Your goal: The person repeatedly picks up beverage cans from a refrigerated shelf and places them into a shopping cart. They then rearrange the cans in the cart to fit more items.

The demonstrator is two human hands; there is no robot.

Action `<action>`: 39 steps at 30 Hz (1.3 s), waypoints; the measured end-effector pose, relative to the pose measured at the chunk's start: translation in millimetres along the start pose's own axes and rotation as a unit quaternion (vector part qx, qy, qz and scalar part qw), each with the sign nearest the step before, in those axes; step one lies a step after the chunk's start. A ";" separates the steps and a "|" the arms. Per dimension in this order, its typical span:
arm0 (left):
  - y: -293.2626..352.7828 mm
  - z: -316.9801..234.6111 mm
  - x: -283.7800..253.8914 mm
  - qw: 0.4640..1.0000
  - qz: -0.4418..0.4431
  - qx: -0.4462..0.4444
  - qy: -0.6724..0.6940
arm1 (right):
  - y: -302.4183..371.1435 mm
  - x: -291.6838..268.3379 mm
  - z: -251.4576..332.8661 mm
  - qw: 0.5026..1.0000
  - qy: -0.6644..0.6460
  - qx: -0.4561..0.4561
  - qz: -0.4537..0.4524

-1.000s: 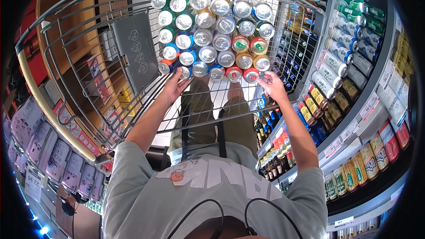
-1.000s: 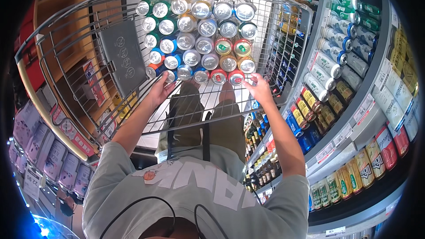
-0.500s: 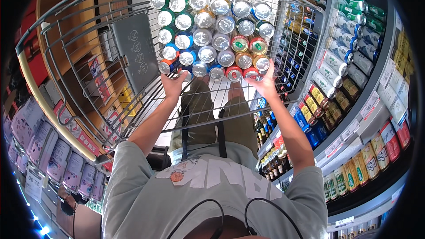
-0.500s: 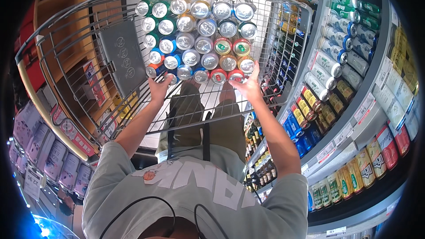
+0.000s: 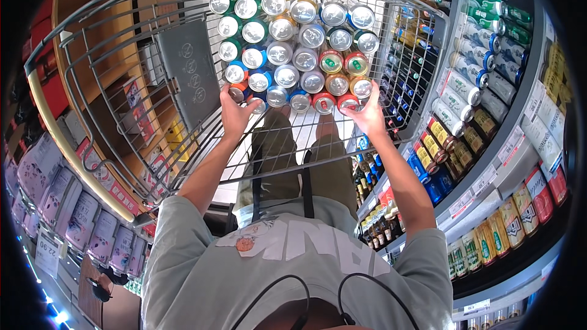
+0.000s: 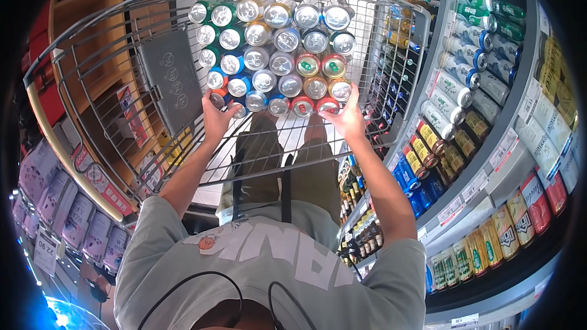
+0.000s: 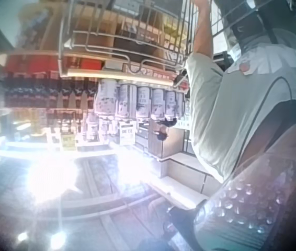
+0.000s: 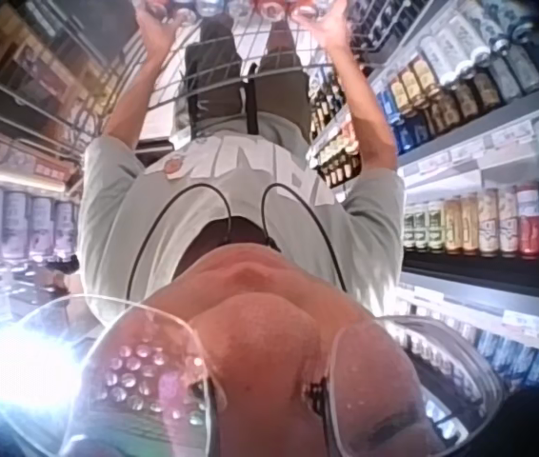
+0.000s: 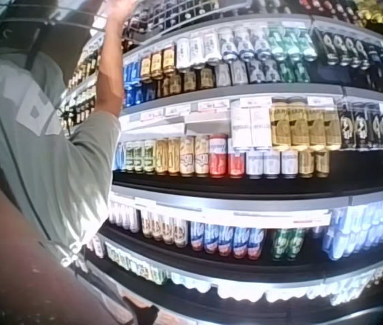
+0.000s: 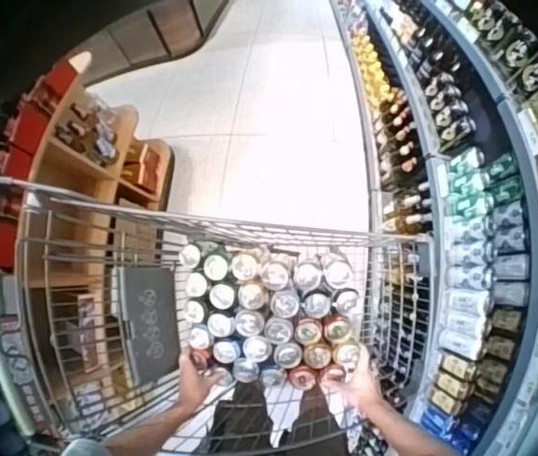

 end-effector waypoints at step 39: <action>-5.1 11.9 6.5 0.997 0.015 -0.038 -0.072 | -11.9 -7.3 -27.8 0.993 -0.056 -0.073 0.070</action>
Point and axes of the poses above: each hand's wrist, its own y-axis away from the middle knuckle, its own x-axis out of the palm, z = x × y, the point moved 2 cm from there along -y, towards the middle knuckle
